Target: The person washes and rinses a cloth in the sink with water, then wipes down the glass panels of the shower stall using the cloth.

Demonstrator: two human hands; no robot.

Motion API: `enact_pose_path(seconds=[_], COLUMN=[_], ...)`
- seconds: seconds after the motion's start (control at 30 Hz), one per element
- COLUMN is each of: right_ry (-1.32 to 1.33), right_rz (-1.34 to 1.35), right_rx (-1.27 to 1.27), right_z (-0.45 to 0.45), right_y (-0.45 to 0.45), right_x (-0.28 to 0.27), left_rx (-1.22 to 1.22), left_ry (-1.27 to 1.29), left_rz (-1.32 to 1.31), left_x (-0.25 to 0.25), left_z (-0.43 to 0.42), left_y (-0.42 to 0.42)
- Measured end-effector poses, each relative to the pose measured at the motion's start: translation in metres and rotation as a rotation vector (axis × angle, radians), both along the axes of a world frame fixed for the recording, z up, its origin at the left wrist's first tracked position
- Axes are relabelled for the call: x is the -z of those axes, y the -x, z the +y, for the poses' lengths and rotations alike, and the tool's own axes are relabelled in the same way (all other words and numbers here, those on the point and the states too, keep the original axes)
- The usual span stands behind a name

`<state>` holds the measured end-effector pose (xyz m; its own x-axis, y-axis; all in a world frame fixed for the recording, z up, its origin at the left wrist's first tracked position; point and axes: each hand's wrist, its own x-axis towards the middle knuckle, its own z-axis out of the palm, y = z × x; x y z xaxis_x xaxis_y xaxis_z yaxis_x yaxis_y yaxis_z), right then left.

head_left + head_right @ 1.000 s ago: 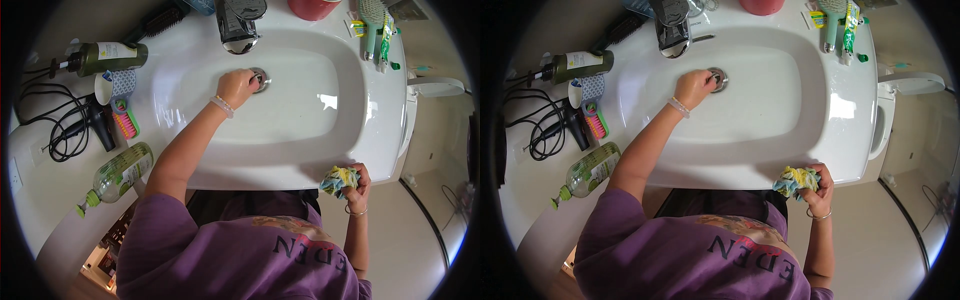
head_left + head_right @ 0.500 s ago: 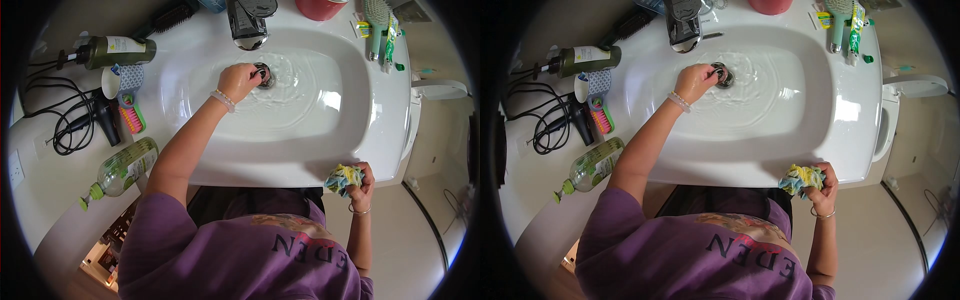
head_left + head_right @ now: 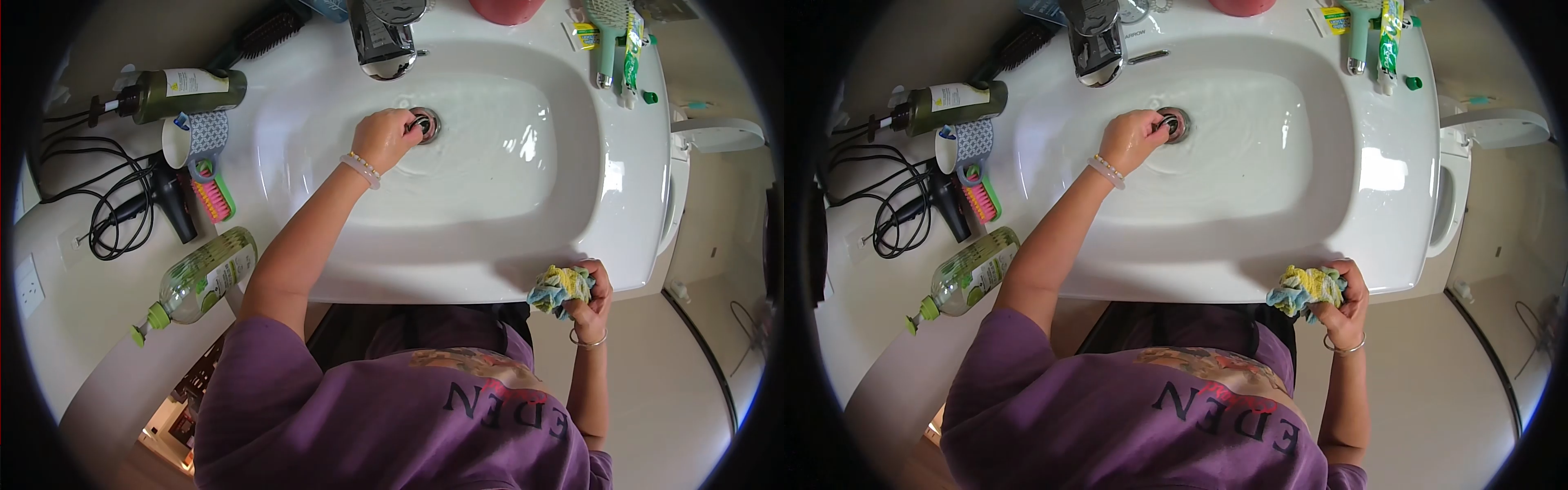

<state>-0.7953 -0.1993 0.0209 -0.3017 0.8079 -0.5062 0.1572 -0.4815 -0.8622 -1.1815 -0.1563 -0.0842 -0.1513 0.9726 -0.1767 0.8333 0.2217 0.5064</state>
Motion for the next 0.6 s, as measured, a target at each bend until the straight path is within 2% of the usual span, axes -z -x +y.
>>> enact_pose_path(seconds=[0.4,0.5,0.6], right_ry=[-0.013,-0.010,-0.030], right_rz=[0.018,0.014,0.013], right_rx=[-0.012,-0.006,-0.012], right_z=[0.000,0.000,0.000], right_y=[-0.003,-0.001,-0.002], right_x=[0.002,0.001,0.002], left_rx=[-0.053,-0.168,-0.337], left_ry=[0.078,0.086,0.088], left_rz=[-0.051,-0.226,-0.528], left_x=[-0.008,0.001,0.015], left_z=[0.002,-0.001,-0.004], left_y=[-0.001,0.006,0.017])
